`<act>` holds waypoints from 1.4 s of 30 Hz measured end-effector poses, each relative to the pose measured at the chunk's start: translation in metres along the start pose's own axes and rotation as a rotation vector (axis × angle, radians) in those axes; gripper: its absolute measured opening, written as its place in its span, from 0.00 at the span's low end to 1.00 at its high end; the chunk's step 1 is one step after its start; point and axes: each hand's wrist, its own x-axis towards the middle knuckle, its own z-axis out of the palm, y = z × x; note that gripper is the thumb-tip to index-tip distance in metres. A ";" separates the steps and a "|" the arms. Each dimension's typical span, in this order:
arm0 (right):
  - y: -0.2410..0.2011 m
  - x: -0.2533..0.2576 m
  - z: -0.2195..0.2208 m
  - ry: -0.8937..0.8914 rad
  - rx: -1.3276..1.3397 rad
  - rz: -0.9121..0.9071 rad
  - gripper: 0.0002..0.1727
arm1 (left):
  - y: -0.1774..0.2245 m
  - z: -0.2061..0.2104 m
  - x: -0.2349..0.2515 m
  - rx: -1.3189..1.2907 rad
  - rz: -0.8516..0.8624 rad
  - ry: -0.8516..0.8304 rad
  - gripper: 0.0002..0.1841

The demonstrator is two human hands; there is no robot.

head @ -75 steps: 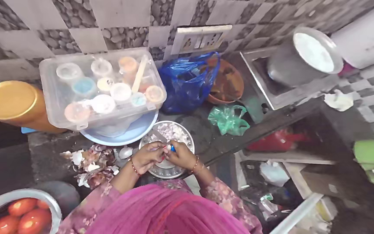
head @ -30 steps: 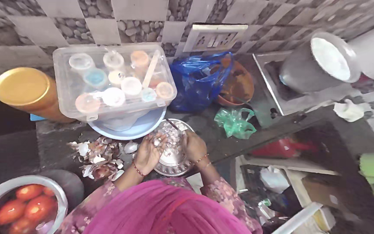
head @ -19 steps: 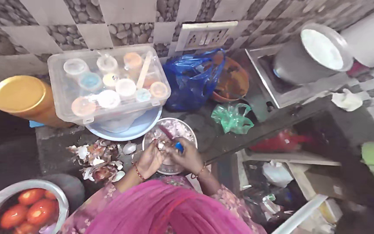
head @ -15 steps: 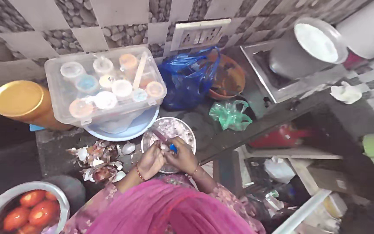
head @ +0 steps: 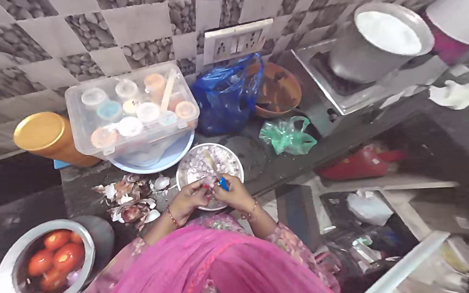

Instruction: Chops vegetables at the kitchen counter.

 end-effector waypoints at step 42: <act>0.007 0.043 -0.024 -0.279 -0.246 -0.476 0.24 | -0.004 -0.001 0.014 -0.263 0.223 -0.121 0.11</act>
